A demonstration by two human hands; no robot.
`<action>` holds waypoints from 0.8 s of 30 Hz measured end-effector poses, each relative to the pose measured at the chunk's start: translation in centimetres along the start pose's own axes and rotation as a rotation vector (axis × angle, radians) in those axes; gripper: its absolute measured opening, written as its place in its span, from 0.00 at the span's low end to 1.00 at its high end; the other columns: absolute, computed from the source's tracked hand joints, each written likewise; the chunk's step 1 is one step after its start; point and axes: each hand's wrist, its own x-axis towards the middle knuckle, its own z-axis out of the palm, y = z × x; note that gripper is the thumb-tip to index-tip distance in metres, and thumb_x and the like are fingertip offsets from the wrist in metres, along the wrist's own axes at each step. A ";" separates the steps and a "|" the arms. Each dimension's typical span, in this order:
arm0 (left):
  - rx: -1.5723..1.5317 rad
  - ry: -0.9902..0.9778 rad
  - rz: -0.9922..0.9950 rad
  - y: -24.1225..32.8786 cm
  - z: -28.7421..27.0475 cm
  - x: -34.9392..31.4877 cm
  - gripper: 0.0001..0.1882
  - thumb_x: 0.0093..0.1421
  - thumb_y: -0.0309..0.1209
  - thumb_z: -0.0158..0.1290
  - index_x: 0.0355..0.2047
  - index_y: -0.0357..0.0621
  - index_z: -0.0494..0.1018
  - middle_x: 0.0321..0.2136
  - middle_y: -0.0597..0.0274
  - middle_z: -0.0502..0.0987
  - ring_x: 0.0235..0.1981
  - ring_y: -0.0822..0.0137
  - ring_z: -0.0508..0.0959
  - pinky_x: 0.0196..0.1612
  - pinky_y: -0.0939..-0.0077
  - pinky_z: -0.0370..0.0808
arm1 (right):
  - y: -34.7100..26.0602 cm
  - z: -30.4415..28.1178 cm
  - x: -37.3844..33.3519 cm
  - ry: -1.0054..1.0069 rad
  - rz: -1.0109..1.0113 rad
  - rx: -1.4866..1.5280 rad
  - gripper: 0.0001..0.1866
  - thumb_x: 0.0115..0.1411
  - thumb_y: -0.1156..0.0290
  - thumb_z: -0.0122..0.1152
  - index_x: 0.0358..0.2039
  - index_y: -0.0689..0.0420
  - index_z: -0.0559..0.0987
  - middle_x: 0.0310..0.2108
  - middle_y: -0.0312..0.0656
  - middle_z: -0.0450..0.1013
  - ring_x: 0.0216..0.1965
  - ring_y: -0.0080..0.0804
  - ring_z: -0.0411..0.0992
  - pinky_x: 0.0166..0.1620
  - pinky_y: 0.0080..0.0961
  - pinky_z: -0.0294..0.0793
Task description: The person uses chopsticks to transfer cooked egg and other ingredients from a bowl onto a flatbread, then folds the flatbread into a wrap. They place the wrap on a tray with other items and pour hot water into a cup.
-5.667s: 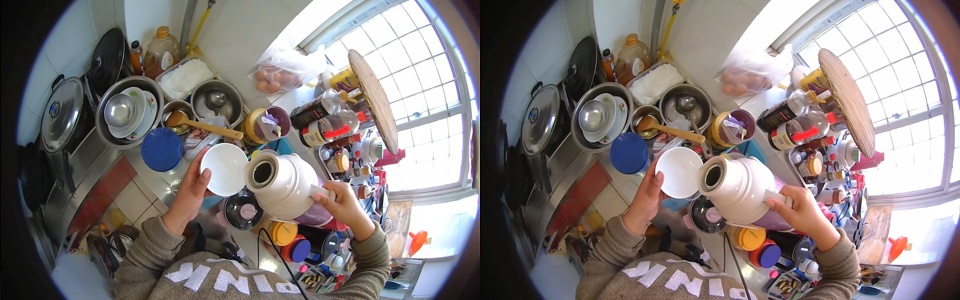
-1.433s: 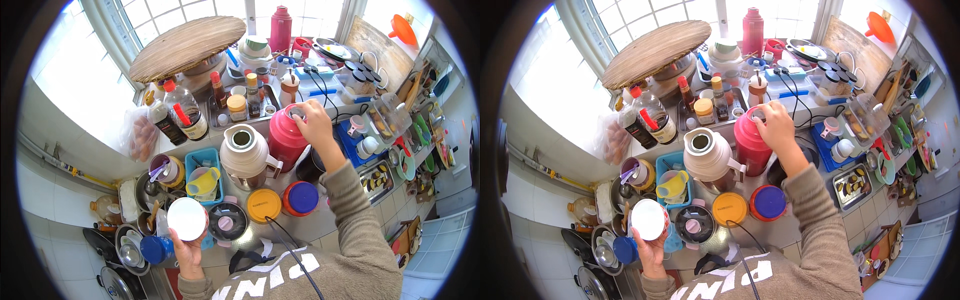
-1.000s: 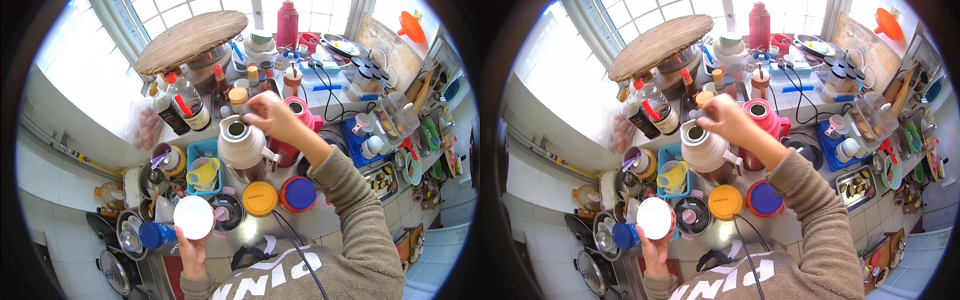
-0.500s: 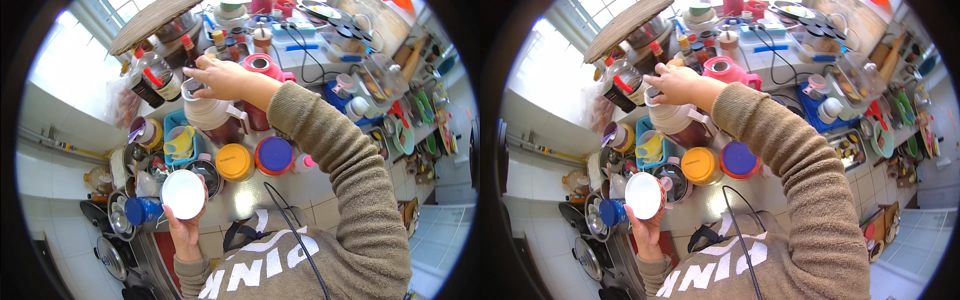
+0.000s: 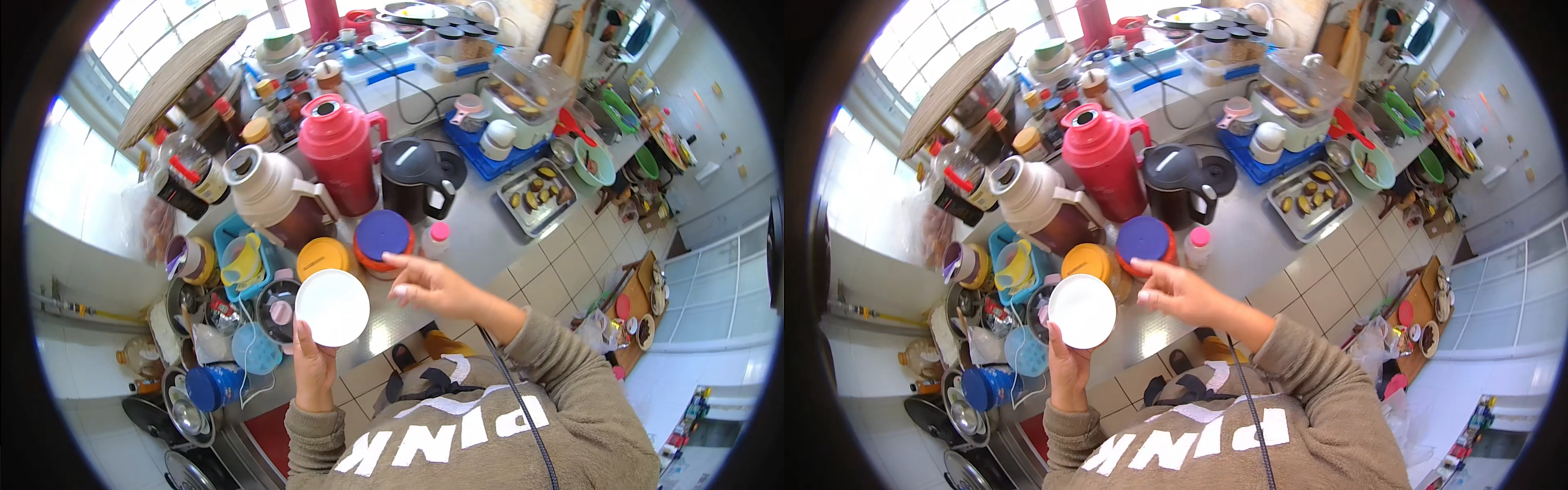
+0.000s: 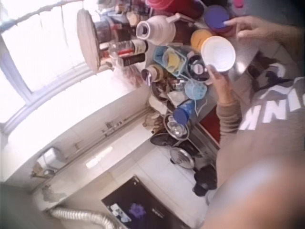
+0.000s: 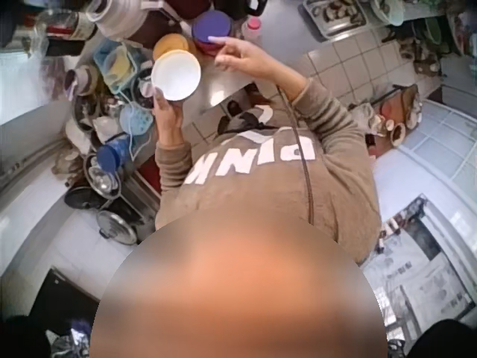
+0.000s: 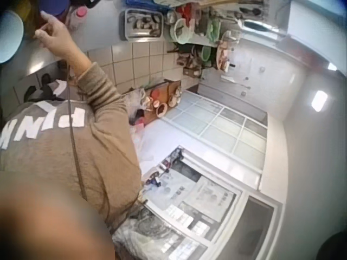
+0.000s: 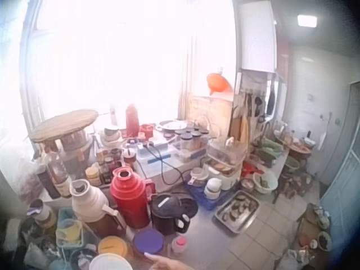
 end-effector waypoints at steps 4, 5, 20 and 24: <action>0.082 -0.129 -0.088 -2.4 3.7 1.0 0.39 0.67 0.57 0.45 0.67 0.43 0.54 0.60 0.55 0.68 0.58 0.60 0.73 0.56 0.63 0.75 | 3.3 -0.9 -3.8 -0.129 0.136 0.272 0.42 0.69 0.58 0.55 0.73 0.51 0.41 0.44 0.48 0.76 0.39 0.33 0.78 0.39 0.27 0.79; 0.090 -0.150 -0.116 -3.0 5.0 1.2 0.39 0.67 0.58 0.44 0.66 0.43 0.54 0.60 0.55 0.68 0.58 0.59 0.73 0.56 0.63 0.75 | 3.5 -1.5 -4.6 -0.145 0.138 0.328 0.44 0.69 0.56 0.54 0.73 0.50 0.38 0.45 0.50 0.76 0.40 0.35 0.78 0.39 0.28 0.79; 0.084 -0.317 -0.305 -21.2 30.1 4.6 0.42 0.65 0.64 0.40 0.65 0.42 0.56 0.57 0.53 0.71 0.55 0.59 0.76 0.51 0.62 0.80 | 2.6 -24.5 -19.0 0.252 0.087 0.423 0.42 0.64 0.61 0.61 0.72 0.52 0.49 0.38 0.48 0.77 0.32 0.34 0.80 0.33 0.27 0.81; 0.034 -0.344 -0.339 -25.3 33.0 6.2 0.40 0.67 0.61 0.40 0.65 0.41 0.56 0.57 0.53 0.71 0.55 0.58 0.76 0.51 0.61 0.79 | 2.7 -28.8 -21.1 0.352 0.078 0.460 0.40 0.63 0.68 0.59 0.71 0.55 0.51 0.38 0.47 0.77 0.32 0.33 0.80 0.34 0.30 0.83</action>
